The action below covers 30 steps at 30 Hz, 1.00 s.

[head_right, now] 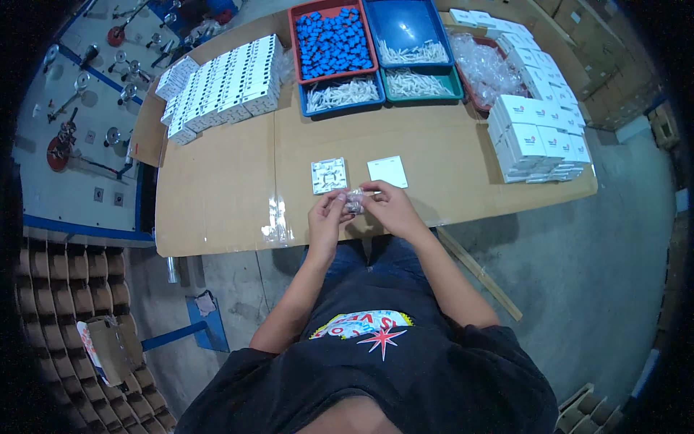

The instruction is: The person assembles small electrical components by hand at a workbench. They pick white plastic pieces and blue caps from trays, place them into small clear bags, and then insert the bags into white cardboard boxes. The person closes the boxes and stacks them on the table.

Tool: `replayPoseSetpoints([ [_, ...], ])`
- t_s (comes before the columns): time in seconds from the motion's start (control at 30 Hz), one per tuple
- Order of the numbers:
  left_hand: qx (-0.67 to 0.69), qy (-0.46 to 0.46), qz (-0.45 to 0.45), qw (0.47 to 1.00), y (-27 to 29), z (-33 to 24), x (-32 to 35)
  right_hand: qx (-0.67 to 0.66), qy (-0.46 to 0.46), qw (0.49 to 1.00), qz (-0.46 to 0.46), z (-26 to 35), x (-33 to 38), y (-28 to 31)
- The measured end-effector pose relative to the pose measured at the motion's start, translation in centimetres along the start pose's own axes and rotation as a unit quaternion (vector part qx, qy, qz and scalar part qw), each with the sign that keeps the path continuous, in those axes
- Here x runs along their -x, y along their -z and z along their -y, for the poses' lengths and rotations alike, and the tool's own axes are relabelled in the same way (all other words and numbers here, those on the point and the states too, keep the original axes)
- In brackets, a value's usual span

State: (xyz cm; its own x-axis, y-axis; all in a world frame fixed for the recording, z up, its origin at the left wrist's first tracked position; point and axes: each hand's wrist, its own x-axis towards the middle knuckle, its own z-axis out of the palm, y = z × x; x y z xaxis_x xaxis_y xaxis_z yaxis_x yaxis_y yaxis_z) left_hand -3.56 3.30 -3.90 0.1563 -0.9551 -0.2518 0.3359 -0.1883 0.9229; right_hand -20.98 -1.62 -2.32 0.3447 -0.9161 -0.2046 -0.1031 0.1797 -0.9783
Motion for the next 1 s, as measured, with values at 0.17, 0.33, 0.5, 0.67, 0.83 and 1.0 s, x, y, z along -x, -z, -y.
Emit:
replayPoseSetpoints([
  [0.17,-0.01,-0.017,-0.013,1.0,-0.5,-0.3,0.0,-0.094,-0.048,0.994,0.011,-1.0,-0.4,-0.4],
  [0.33,-0.015,-0.036,-0.068,0.997,0.2,0.4,-0.4,-0.142,-0.104,0.984,0.018,-0.7,-0.2,-0.1],
  [0.5,0.011,-0.056,-0.096,0.994,0.2,1.0,-0.9,-0.222,-0.106,0.968,0.053,-1.2,0.1,-1.0],
  [0.67,-0.022,-0.047,-0.112,0.992,1.1,1.6,-1.3,-0.253,-0.125,0.958,0.056,-1.7,-0.3,-1.5],
  [0.83,-0.237,-0.215,-0.215,0.923,-0.5,-1.4,-0.3,-0.18,-0.093,0.979,0.011,-1.8,-0.4,-0.9],
  [1.0,-0.401,-0.367,-0.113,0.832,-0.2,-2.0,-0.3,-0.191,-0.052,0.979,-0.055,-1.9,-0.9,-1.1],
])
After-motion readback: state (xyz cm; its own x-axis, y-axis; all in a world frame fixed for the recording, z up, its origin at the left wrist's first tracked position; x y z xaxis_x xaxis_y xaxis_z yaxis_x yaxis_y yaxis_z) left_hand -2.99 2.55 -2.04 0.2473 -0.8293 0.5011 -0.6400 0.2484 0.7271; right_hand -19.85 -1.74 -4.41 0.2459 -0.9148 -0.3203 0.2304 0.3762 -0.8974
